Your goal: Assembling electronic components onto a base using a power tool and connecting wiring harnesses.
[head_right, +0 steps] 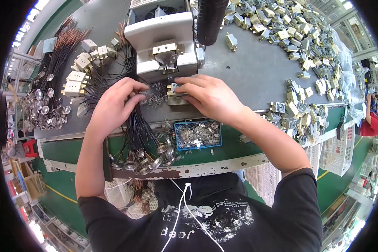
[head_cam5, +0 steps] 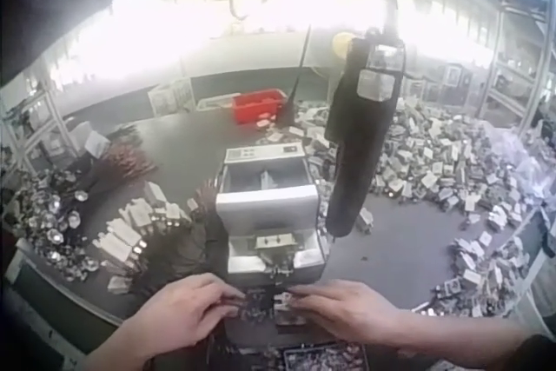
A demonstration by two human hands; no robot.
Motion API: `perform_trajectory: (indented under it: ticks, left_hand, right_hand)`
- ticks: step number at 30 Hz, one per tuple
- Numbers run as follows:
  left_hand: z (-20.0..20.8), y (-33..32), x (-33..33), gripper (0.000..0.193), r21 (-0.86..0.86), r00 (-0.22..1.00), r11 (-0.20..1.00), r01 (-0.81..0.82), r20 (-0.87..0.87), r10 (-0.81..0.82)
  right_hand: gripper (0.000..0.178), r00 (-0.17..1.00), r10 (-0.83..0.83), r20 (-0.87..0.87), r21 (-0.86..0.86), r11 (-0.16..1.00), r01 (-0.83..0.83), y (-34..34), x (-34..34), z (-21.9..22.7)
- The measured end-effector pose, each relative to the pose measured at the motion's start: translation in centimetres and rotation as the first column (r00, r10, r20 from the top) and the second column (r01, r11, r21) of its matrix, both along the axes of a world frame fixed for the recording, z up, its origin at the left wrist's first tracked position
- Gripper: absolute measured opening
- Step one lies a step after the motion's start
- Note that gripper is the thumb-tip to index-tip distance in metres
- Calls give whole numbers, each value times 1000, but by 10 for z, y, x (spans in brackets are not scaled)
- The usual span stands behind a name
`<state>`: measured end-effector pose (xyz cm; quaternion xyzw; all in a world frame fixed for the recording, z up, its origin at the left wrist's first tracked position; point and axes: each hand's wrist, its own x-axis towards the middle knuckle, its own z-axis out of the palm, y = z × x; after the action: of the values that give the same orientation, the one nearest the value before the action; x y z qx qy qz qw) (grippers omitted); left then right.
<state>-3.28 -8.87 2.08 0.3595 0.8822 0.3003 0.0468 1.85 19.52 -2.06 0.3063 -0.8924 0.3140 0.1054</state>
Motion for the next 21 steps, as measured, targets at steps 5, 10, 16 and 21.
perform_trajectory:
  ticks: [5, 10, 16, 21]
  left_hand:
    - [1, -3, 2, 17, 53, 998, 998, -42, 39, 40]
    - [6, -2, -1, 16, 158, 1000, 987, -13, -16, 16]
    - [20, 2, 3, 25, 242, 992, 969, -43, 124, 13]
    - [35, 4, 4, 30, 338, 950, 934, -119, 311, 9]
  right_hand:
    - [27, 999, -4, -32, 96, 995, 8, 3, 4, 2]
    - [32, 985, -63, -161, 129, 988, 84, -2, 9, -5]
    - [39, 982, -91, -164, -38, 996, 85, -34, 11, 31]
    - [30, 980, 55, -192, -230, 968, -100, -55, -13, 46]
